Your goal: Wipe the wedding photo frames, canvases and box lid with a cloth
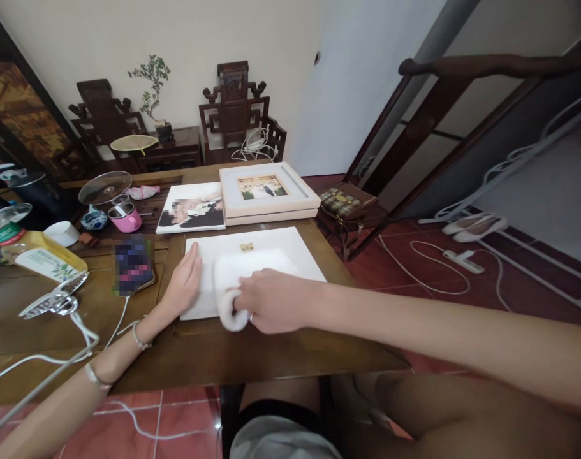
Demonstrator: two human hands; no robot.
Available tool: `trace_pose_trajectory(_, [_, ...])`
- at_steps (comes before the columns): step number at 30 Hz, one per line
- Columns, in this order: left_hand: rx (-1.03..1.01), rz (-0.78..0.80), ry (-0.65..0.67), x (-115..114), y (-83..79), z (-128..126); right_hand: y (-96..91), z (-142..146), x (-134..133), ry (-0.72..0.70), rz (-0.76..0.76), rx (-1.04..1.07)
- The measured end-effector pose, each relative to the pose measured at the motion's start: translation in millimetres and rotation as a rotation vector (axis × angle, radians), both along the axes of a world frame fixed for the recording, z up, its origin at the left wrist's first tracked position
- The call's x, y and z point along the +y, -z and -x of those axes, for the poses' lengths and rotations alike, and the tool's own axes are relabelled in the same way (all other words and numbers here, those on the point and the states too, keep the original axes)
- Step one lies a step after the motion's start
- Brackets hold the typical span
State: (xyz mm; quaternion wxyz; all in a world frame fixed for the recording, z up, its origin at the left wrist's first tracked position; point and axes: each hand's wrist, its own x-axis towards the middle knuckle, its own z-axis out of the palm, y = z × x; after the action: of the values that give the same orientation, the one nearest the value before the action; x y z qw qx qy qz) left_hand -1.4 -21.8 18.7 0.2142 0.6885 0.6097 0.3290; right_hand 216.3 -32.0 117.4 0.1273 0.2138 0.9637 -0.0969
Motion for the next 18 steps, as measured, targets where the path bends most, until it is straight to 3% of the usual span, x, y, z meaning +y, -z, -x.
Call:
trace_pose_trajectory(4, [0.230, 0.088, 0.110, -1.1, 5.4, -1.0, 7.1, -6.0, 24.2, 0.197, 0.025, 0.124])
trace_pose_trajectory(8, [0.407, 0.058, 0.178, -4.8, 9.6, 0.4, 13.2, 2.8, 49.0, 0.314, 0.122, 0.344])
trace_pose_trajectory(11, [0.453, 0.026, 0.181, -7.1, 9.3, 2.7, 13.7, 20.0, 64.1, 0.342, 0.161, 0.464])
trace_pose_trajectory(15, [0.476, 0.033, 0.181, -7.2, 6.5, 2.5, 13.3, 49.2, 80.4, 0.370, 0.182, 0.466])
trace_pose_trajectory(18, [0.492, 0.016, 0.175, -5.3, 8.5, 0.4, 14.4, 68.9, 90.9, 0.276, 0.180, 0.463])
